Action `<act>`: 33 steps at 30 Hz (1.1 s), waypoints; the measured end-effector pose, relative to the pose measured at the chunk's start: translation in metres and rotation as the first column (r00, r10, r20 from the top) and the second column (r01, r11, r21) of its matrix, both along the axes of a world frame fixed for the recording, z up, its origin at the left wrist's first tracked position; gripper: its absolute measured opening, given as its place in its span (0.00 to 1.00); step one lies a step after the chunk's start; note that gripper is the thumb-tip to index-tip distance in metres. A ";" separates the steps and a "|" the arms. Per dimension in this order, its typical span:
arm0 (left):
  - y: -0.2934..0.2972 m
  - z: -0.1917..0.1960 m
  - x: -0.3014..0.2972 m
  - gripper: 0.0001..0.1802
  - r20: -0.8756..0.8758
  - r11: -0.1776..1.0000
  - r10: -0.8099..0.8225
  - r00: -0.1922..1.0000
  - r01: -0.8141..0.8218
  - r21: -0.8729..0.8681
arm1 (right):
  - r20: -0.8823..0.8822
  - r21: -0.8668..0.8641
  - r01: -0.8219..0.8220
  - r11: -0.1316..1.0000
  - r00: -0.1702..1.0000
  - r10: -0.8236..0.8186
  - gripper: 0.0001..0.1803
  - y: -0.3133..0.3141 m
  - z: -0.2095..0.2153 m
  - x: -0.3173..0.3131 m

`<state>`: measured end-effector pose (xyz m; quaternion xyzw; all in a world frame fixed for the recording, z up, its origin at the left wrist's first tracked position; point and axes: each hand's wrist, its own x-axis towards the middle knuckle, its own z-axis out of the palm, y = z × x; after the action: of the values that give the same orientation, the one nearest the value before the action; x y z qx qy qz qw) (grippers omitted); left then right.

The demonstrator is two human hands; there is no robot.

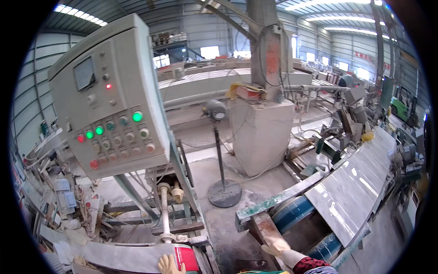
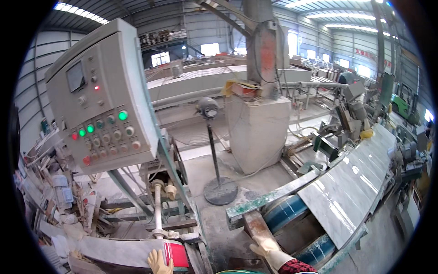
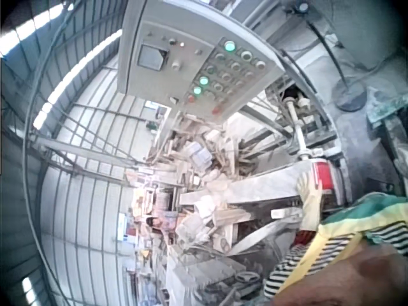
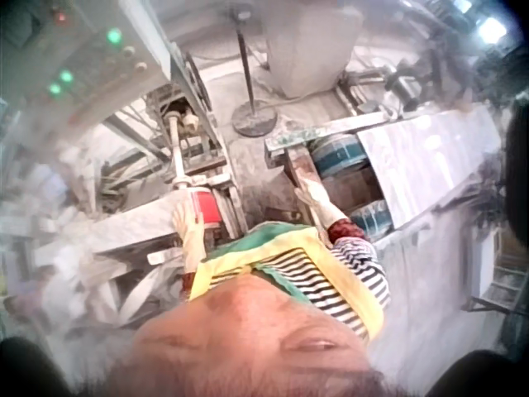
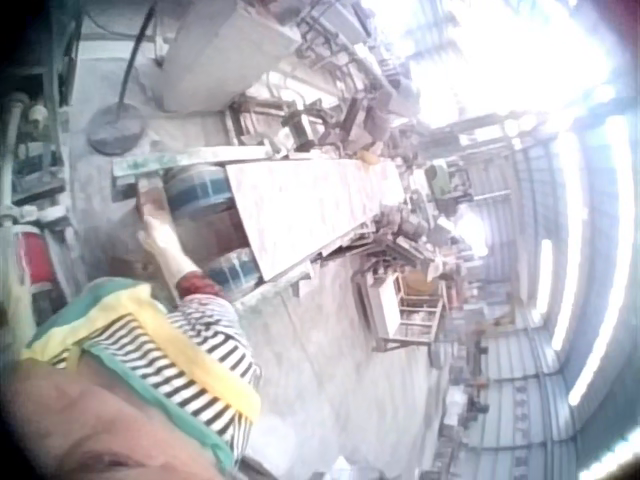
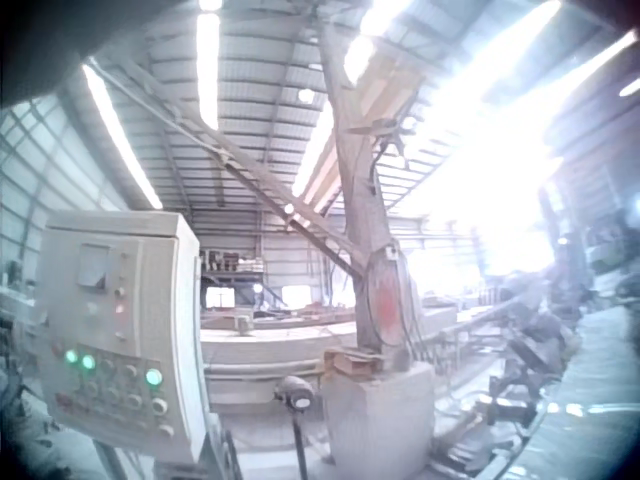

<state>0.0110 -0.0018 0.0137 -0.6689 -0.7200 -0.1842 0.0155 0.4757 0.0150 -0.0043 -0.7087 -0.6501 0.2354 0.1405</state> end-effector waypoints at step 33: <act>-0.001 -0.013 0.053 0.42 -0.225 0.901 -0.104 0.969 -0.004 -0.434 | 0.497 0.067 0.826 0.560 0.459 -0.737 0.21 -0.039 -0.017 0.293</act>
<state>0.0642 -0.0031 0.0007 -0.6916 -0.7179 0.0625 -0.0495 0.7689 -0.0243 -0.0215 -0.9709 -0.2383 0.0229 0.0044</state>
